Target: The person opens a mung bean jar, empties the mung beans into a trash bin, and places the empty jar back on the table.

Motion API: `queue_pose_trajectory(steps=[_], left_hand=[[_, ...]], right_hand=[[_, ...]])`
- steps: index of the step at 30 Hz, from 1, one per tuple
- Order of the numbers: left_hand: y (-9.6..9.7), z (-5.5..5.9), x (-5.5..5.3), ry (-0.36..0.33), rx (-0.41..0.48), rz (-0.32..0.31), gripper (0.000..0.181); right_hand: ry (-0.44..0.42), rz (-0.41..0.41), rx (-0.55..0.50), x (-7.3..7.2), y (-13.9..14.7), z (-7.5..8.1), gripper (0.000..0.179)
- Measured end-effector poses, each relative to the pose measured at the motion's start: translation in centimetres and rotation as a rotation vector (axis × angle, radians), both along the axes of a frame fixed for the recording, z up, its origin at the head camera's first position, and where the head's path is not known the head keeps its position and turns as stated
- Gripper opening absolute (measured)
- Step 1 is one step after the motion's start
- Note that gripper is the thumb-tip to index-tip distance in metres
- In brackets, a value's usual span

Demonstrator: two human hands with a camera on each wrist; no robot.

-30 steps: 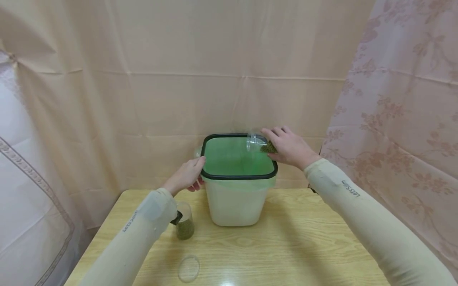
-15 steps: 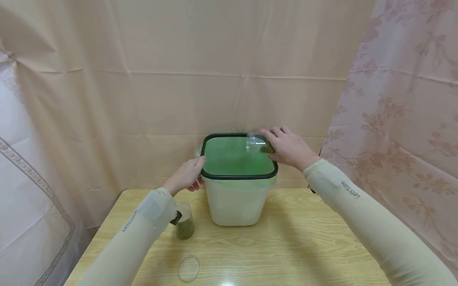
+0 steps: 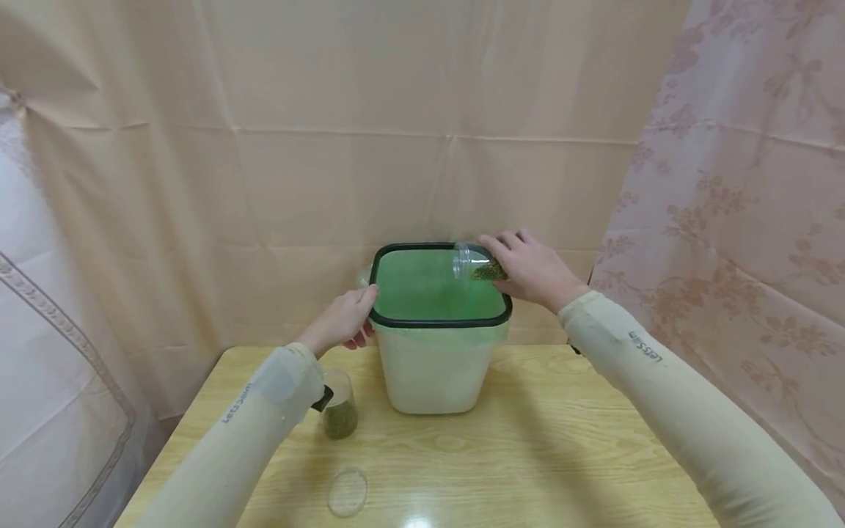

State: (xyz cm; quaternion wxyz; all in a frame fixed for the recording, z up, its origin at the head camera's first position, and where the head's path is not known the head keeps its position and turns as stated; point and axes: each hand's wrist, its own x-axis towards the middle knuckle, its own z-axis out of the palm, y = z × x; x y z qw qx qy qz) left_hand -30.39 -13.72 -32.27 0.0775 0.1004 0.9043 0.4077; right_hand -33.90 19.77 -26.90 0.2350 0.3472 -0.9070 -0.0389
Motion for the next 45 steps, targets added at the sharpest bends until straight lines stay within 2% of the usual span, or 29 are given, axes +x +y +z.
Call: queue_pose_trajectory(steps=[13, 25, 34, 45], left_hand=[[0.1, -0.6, 0.0, -0.003, 0.022, 0.011, 0.062], [-0.3, -0.6, 0.2, 0.011, 0.025, 0.024, 0.060], [-0.3, -0.8, 0.2, 0.015, 0.025, 0.024, 0.059], [-0.3, -0.9, 0.1, 0.017, 0.027, 0.036, 0.060]], right_hand=[[0.004, -0.004, 0.019, 0.4, 0.0, 0.1, 0.072], [0.041, 0.014, 0.056, 0.5, -0.7, 0.0, 0.073], [0.033, -0.012, 0.084, 0.6, -0.9, 0.0, 0.076], [0.036, -0.007, 0.084, 0.5, -1.1, 0.1, 0.077]])
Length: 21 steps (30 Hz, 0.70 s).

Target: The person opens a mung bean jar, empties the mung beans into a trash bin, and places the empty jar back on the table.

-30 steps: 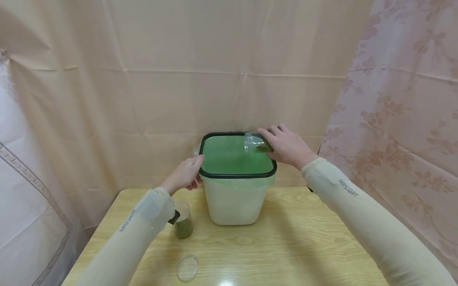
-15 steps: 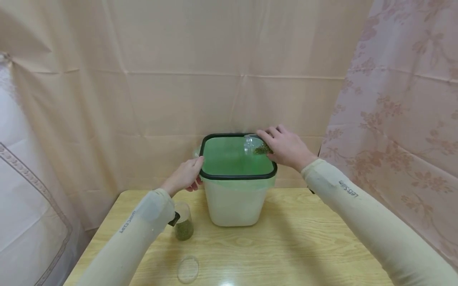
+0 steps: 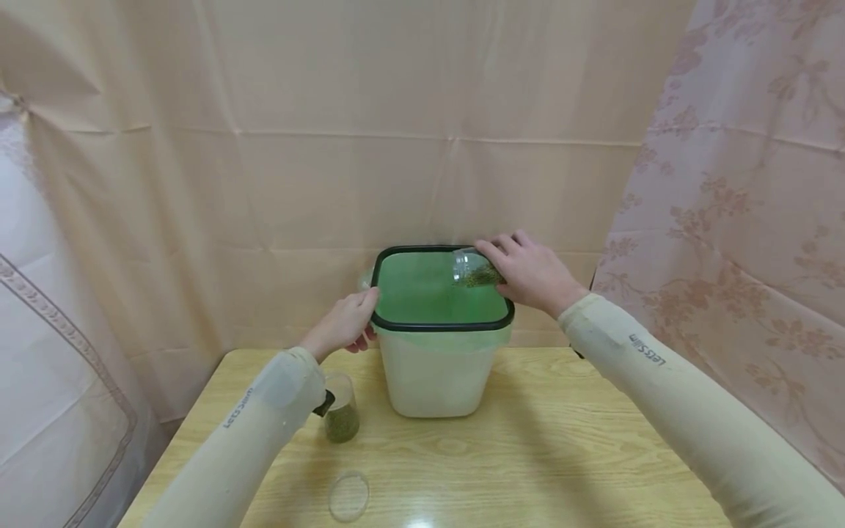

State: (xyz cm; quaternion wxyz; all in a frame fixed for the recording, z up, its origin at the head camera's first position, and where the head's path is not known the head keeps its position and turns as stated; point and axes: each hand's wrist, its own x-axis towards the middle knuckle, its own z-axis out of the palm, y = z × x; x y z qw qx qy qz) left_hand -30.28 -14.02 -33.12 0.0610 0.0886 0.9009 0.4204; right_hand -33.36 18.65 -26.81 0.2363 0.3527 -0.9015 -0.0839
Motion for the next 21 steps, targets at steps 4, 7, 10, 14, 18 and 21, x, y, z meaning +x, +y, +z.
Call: queue_pose_trajectory(steps=[4, 7, 10, 14, 18, 21], left_hand=[[0.03, 0.04, 0.05, -0.006, 0.000, 0.002, 0.061], [0.02, 0.03, 0.03, -0.011, 0.001, 0.003, 0.062], [0.00, 0.02, 0.00, -0.013, -0.001, 0.002, 0.063], [-0.03, 0.03, -0.04, -0.013, -0.003, 0.003, 0.064], [-0.07, 0.03, -0.01, -0.014, -0.009, 0.004, 0.065], [-0.09, 0.03, 0.02, -0.014, -0.009, 0.004, 0.065]], right_hand=[[0.016, 0.005, 0.012, 0.01, -0.01, 0.02, 0.077], [0.020, 0.006, 0.015, -0.03, -0.04, -0.03, 0.077], [0.025, 0.006, 0.019, -0.09, -0.06, -0.10, 0.078], [0.042, 0.014, 0.023, -0.13, -0.09, -0.21, 0.078], [0.055, 0.021, 0.028, -0.12, -0.18, -0.24, 0.078], [0.058, 0.025, 0.030, -0.08, -0.23, -0.20, 0.078]])
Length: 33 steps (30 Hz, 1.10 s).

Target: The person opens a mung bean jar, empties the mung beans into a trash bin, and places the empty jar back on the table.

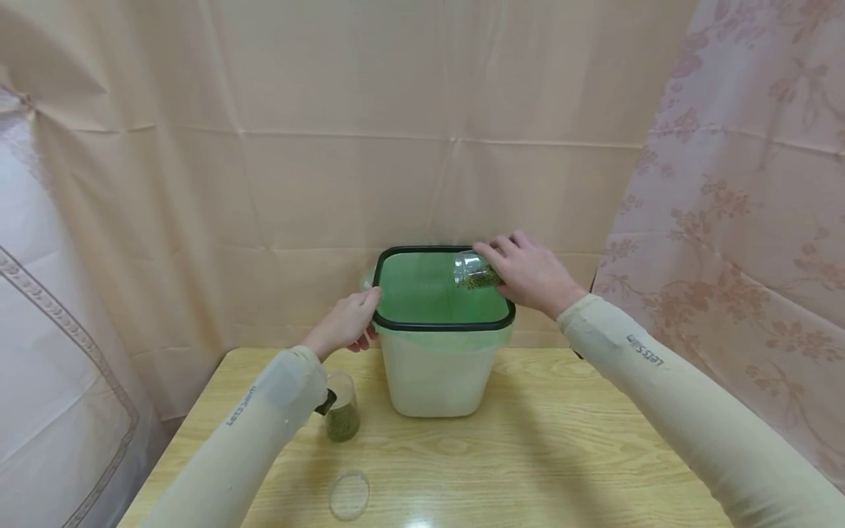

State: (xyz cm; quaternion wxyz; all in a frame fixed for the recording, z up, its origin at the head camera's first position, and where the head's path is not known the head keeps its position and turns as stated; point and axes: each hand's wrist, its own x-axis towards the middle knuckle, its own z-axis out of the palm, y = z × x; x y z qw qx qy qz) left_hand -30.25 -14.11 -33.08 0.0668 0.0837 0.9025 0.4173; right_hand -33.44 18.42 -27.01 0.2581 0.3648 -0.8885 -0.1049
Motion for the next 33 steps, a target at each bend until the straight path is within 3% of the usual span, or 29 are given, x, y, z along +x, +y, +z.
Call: queue_pose_trajectory(steps=[15, 33], left_hand=[[0.00, 0.01, -0.09, -0.004, 0.013, -0.008, 0.063], [0.04, 0.25, 0.11, -0.006, 0.014, -0.006, 0.064]], right_hand=[[-0.013, -0.001, 0.018, -0.01, -0.06, 0.11, 0.077], [0.059, 0.049, 0.037, -0.12, -0.33, 0.02, 0.067]])
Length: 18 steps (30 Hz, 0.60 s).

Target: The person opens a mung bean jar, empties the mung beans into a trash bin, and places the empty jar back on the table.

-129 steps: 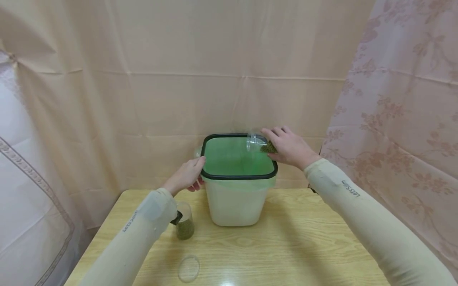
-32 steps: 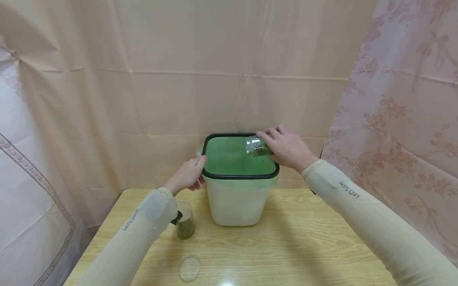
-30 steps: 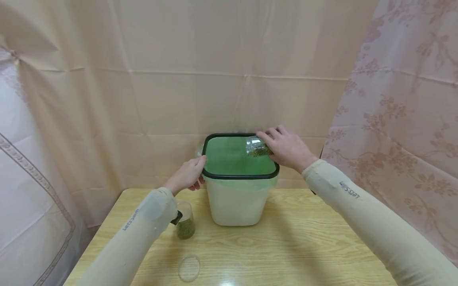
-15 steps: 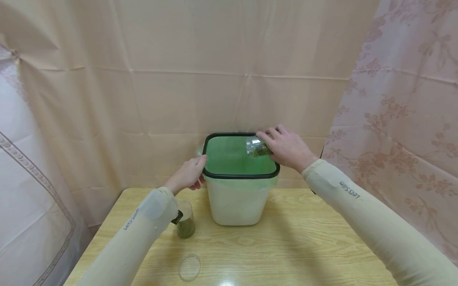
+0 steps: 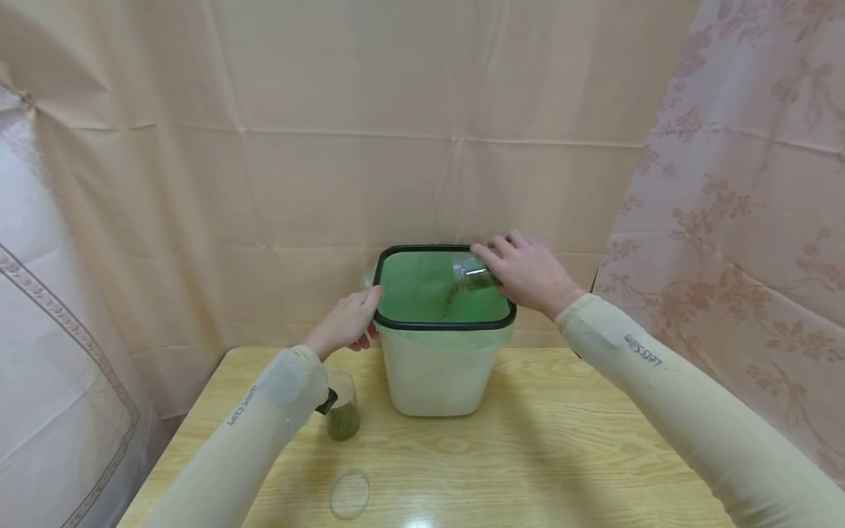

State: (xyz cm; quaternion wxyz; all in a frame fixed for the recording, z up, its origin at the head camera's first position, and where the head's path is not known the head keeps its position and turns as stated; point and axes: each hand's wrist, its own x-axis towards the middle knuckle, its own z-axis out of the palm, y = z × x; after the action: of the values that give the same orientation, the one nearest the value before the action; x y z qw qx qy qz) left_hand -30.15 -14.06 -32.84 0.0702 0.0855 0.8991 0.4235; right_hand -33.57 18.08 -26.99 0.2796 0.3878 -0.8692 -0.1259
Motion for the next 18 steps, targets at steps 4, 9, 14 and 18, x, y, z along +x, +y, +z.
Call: queue_pose_trajectory(steps=[4, 9, 14, 18], left_hand=[[-0.04, -0.04, -0.05, -0.001, -0.002, -0.001, 0.064], [-0.06, -0.12, -0.14, -0.004, -0.006, 0.003, 0.063], [-0.04, -0.15, -0.21, -0.004, -0.010, 0.002, 0.062], [-0.03, -0.09, -0.13, -0.001, -0.006, -0.001, 0.061]], right_hand=[[0.017, 0.015, 0.005, -0.08, -0.06, -0.08, 0.062], [0.042, 0.036, 0.012, -0.13, -0.15, -0.12, 0.058], [0.053, 0.048, 0.001, -0.09, -0.19, -0.14, 0.055], [0.065, 0.058, -0.008, -0.16, -0.22, -0.18, 0.051]])
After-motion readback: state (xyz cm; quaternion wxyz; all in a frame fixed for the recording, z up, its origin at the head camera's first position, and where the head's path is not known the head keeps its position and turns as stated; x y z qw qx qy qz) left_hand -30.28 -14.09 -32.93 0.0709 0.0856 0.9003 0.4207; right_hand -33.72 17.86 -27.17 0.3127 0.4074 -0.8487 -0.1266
